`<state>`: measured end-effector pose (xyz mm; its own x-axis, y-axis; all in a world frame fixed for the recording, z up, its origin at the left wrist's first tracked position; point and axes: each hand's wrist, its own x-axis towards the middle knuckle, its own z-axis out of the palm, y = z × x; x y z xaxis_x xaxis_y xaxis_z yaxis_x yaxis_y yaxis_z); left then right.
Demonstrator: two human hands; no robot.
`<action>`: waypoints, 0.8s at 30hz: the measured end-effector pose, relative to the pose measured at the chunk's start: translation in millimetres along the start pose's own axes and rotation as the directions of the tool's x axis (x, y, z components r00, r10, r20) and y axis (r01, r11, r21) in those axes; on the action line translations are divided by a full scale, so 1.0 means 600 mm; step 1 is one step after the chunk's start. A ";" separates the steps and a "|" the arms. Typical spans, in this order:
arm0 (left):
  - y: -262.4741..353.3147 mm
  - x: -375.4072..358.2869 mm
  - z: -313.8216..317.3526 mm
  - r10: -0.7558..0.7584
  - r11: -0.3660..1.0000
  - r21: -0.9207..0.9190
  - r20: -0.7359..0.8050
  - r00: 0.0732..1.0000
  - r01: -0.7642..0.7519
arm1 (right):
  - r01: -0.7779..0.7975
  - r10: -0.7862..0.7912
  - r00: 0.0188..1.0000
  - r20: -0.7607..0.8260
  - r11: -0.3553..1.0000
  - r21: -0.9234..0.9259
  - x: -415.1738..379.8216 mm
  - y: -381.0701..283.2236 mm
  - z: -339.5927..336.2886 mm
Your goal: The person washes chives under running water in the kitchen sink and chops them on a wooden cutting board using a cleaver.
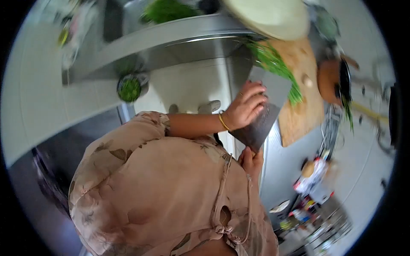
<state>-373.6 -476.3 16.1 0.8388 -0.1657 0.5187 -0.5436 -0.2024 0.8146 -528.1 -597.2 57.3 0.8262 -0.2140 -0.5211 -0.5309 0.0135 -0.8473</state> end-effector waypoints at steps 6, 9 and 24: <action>-0.082 -0.142 -0.335 -0.026 0.881 0.384 -0.547 0.837 0.278 | 0.088 0.122 0.785 0.607 0.949 -0.304 0.048 -0.053 0.283; -0.098 -0.238 -0.484 0.003 0.746 0.473 -0.706 0.709 0.468 | 0.205 0.136 0.617 0.775 0.923 -0.325 0.049 -0.023 0.439; -0.342 -0.550 -0.830 -0.295 0.234 0.390 -0.844 0.447 0.891 | 0.420 -0.021 0.788 0.616 0.749 -0.511 0.000 -0.060 0.461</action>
<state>-523.6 100.5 -192.9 0.5609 0.8006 0.2107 0.6081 -0.5712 0.5514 -456.7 -327.3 59.3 0.7781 0.4327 -0.4554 -0.1470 -0.5794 -0.8017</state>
